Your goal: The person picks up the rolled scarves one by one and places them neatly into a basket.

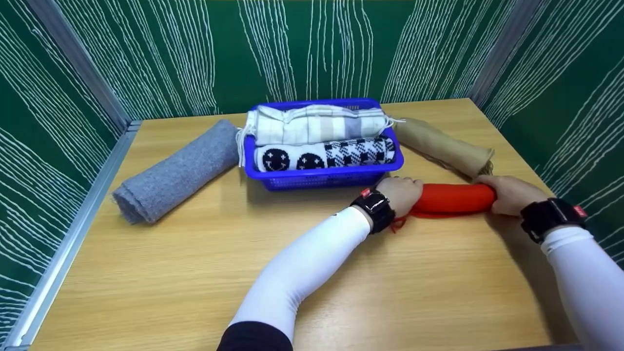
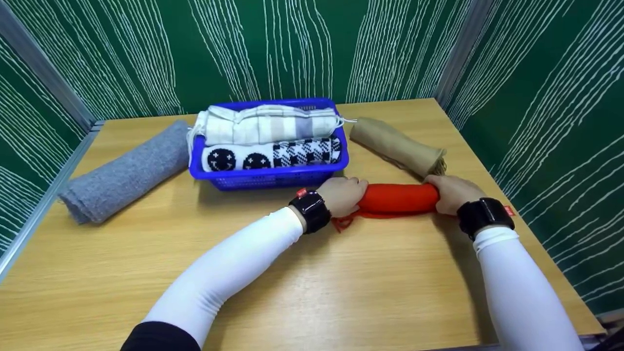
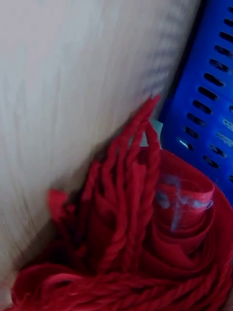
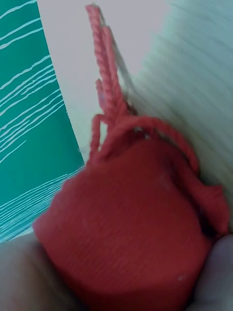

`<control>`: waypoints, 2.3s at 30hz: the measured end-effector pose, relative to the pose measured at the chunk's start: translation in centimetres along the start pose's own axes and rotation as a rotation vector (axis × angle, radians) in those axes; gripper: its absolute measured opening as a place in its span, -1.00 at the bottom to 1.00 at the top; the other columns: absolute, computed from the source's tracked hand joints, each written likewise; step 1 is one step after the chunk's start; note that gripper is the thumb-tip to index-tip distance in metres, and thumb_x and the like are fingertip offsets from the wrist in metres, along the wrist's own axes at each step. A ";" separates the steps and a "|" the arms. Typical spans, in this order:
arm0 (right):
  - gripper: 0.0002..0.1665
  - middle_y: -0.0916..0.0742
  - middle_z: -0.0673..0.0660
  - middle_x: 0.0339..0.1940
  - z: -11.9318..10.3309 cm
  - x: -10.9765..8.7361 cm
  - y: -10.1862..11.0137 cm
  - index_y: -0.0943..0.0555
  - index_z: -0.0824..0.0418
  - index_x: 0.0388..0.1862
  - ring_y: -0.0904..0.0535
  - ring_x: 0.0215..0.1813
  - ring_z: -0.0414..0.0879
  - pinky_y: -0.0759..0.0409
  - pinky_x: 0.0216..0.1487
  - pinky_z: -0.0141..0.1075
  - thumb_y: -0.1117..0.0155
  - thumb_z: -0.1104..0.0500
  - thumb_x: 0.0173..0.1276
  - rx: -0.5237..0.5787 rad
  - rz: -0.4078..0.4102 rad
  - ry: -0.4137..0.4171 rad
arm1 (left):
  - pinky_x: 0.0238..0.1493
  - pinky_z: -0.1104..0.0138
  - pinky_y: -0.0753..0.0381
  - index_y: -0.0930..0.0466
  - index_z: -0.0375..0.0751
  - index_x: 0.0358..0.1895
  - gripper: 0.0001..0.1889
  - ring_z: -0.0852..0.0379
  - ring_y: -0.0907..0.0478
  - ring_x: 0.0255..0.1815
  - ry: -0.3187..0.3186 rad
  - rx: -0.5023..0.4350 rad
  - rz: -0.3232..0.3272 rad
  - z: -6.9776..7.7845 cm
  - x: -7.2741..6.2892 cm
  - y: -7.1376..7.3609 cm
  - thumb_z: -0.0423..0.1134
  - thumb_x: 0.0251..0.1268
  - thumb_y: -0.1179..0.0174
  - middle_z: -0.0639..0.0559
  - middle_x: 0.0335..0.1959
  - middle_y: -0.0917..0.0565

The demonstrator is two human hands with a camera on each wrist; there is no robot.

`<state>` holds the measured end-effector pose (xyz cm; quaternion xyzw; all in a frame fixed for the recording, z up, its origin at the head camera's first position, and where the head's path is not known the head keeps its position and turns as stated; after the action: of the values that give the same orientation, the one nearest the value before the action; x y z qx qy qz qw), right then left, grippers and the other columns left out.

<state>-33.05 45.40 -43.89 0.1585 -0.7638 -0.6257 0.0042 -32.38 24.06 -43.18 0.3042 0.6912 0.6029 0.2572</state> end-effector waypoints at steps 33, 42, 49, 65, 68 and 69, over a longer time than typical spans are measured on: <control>-0.46 -0.73 0.12 -0.20 -2.7 0.8 0.9 -0.71 0.22 0.11 -0.58 -0.16 0.09 -0.49 -0.08 -0.08 -0.47 0.39 0.06 -0.034 0.004 0.055 | 0.15 0.27 -0.73 -0.51 -0.05 0.32 -0.51 0.18 -0.70 0.20 0.036 -0.132 -0.099 -1.9 -0.3 -0.7 -0.01 0.42 -0.36 0.15 0.21 -0.71; -0.51 -0.72 0.08 -0.24 -3.3 1.1 1.5 -0.73 0.19 0.05 -0.57 -0.18 0.06 -0.46 -0.11 -0.11 -0.46 0.41 0.09 -0.036 0.024 0.083 | 0.24 0.27 -0.69 -0.50 -0.04 0.37 -0.41 0.11 -0.70 0.23 0.044 -0.134 -0.122 -2.5 -0.3 -1.3 0.12 0.41 -0.39 0.11 0.23 -0.73; -0.52 -0.72 0.10 -0.24 -3.4 1.1 1.9 -0.73 0.15 0.04 -0.57 -0.19 0.08 -0.46 -0.19 -0.15 -0.45 0.41 0.09 -0.026 0.036 0.076 | 0.31 0.28 -0.66 -0.54 -0.03 0.39 -0.38 0.11 -0.71 0.26 0.038 -0.122 -0.092 -2.7 -0.4 -1.1 0.19 0.41 -0.40 0.11 0.26 -0.75; -0.59 -0.72 0.14 -0.27 -5.0 0.8 3.9 -0.70 0.15 0.01 -0.58 -0.30 0.04 -0.52 -0.35 -0.19 -0.48 0.36 0.15 -0.033 0.066 0.093 | 0.17 0.21 -0.74 -0.55 -0.03 0.31 -0.28 0.06 -0.73 0.16 -0.002 -0.107 -0.046 -2.6 -2.1 0.7 0.17 0.17 -0.61 0.14 0.18 -0.76; -0.62 -0.71 0.14 -0.30 -5.0 0.8 4.0 -0.69 0.15 0.01 -0.58 -0.37 0.00 -0.55 -0.44 -0.20 -0.47 0.36 0.19 -0.017 0.052 0.081 | 0.18 0.20 -0.74 -0.54 -0.03 0.31 -0.28 0.06 -0.73 0.17 0.004 -0.105 -0.050 -2.6 -2.3 1.0 0.15 0.15 -0.61 0.14 0.19 -0.75; -0.62 -0.71 0.14 -0.31 -5.0 0.8 4.0 -0.69 0.15 0.01 -0.58 -0.39 -0.01 -0.55 -0.47 -0.20 -0.45 0.37 0.20 -0.013 0.047 0.078 | 0.19 0.19 -0.73 -0.54 -0.03 0.32 -0.28 0.06 -0.73 0.17 0.007 -0.104 -0.056 -2.6 -2.3 1.0 0.14 0.16 -0.61 0.13 0.19 -0.75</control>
<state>-33.77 41.08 -39.14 0.1649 -0.7625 -0.6236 0.0496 -32.58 20.67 -41.85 0.2688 0.6680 0.6317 0.2873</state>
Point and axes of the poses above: each hand's wrist, its own x-axis towards the middle knuckle, its own y-axis out of the back of the hand, z = x × y, the point moved 9 cm from there along x, towards the middle knuckle
